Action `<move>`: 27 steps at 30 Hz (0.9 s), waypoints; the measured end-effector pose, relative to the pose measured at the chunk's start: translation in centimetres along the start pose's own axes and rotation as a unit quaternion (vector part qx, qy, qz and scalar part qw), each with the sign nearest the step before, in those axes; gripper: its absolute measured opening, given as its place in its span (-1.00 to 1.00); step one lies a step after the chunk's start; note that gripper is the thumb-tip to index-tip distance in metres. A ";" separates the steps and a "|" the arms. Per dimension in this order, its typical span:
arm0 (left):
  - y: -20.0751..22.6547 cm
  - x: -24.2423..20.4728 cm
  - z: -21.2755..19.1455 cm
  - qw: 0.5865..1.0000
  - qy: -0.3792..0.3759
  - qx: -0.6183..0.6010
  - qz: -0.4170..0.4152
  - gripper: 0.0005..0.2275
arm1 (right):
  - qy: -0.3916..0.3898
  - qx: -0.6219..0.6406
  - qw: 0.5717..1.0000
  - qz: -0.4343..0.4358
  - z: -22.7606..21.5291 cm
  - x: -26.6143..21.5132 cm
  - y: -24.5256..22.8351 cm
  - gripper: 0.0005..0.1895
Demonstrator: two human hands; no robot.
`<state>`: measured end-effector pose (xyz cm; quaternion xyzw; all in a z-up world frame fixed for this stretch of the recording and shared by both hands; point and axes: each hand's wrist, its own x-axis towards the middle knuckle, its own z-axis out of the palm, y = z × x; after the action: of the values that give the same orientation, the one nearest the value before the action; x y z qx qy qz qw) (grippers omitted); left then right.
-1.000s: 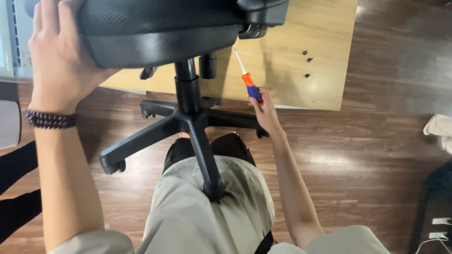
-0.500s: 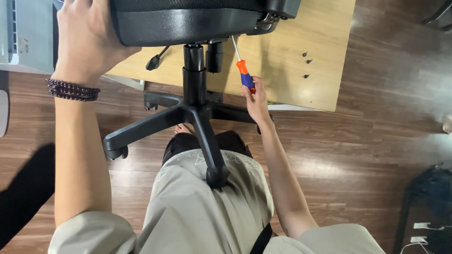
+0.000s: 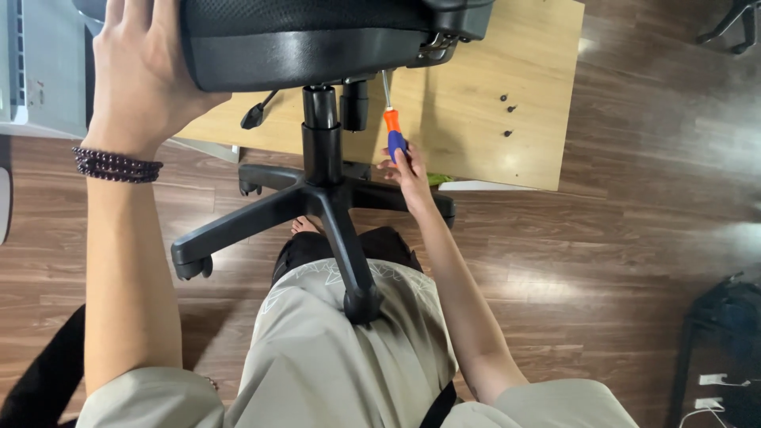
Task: The person assembles an office chair. They first use a screwdriver to drive screws into the mounting plate on the underside of the seat, then align the seat mechanism onto the gas-lift base, position screws by hand, and tighten them with the screwdriver while steadying the seat with the other hand.
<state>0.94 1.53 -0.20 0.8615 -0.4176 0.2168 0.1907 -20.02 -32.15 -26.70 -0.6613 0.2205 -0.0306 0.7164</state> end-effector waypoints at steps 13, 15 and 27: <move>0.2 0.7 -0.4 0.999 -0.049 0.011 -0.014 -0.21 | -0.048 0.423 0.890 0.164 -0.2 1.1 -0.6 -0.65; 0.2 0.9 -0.2 0.998 -0.052 0.018 -0.001 -0.20 | -0.047 0.433 0.887 0.151 0.9 1.2 0.5 -0.66; 0.8 0.8 -0.4 0.995 -0.081 0.028 -0.046 -0.20 | -0.027 0.417 0.899 0.132 4.7 1.3 2.7 -0.61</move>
<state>0.67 0.76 0.71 0.8994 -0.3853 0.1492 0.1422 -17.90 -27.84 -29.54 -0.2674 0.2539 -0.0069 0.9295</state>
